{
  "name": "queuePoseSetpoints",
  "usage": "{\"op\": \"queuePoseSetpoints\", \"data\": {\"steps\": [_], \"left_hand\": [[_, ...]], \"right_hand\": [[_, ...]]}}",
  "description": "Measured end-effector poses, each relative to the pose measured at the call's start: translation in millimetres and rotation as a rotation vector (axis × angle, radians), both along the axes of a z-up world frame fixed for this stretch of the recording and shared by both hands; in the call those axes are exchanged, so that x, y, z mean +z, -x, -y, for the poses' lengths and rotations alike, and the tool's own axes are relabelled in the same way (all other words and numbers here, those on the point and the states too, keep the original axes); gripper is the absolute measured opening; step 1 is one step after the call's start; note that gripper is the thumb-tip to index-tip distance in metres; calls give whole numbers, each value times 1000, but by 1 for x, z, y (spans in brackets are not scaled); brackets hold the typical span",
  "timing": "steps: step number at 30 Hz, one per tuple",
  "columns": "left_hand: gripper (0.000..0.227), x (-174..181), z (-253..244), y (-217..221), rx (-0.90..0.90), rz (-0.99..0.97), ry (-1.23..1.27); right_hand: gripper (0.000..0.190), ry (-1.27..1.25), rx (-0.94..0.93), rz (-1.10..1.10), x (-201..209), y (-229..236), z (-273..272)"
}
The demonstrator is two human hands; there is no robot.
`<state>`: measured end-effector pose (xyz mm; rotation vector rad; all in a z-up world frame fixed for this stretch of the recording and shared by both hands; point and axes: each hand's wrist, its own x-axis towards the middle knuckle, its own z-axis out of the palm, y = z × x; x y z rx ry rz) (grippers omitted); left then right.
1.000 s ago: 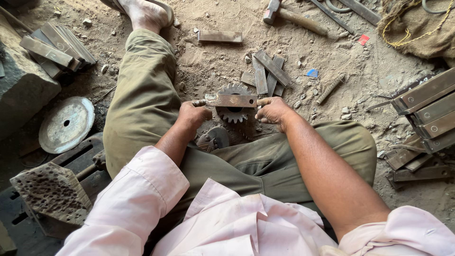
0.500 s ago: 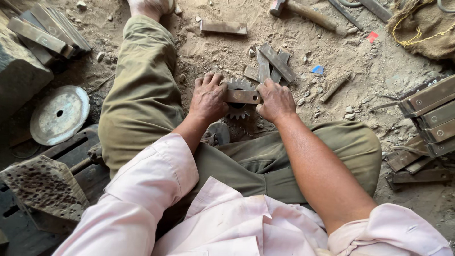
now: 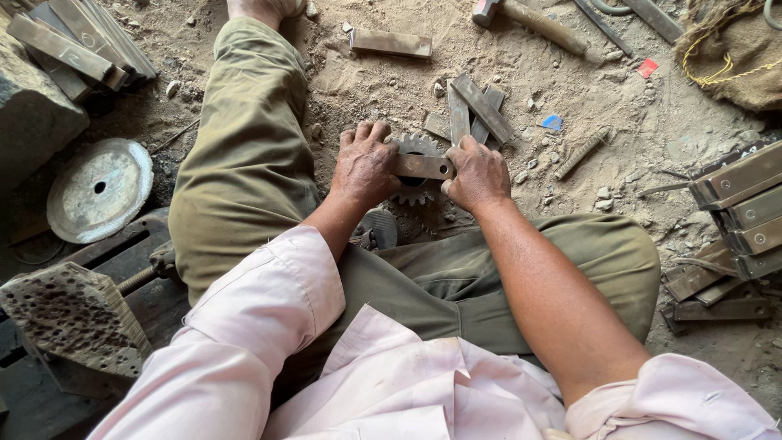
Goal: The person sits on the ground and repeatedly picks up rectangular metal bars and a toothed metal gear. They align the bars with the gear, seemingly checking fit or assembly, then place them back down. This cycle of picking up, aligning, and placing down is repeated multiple times.
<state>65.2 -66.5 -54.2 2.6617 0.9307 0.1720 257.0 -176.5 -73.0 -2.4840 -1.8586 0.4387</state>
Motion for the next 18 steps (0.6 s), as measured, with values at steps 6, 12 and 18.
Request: {"op": "queuePoseSetpoints", "data": {"steps": [6,12,18], "left_hand": [[57,4,0,-1,19,-11,49],[54,2,1,0,18,-29,28],[61,-6,0,2,56,-22,48]], "right_hand": [[30,-16,-6,0,-4,0,1],[31,-33,4,14,-5,2,2],[37,12,-1,14,-3,1,2]]}}
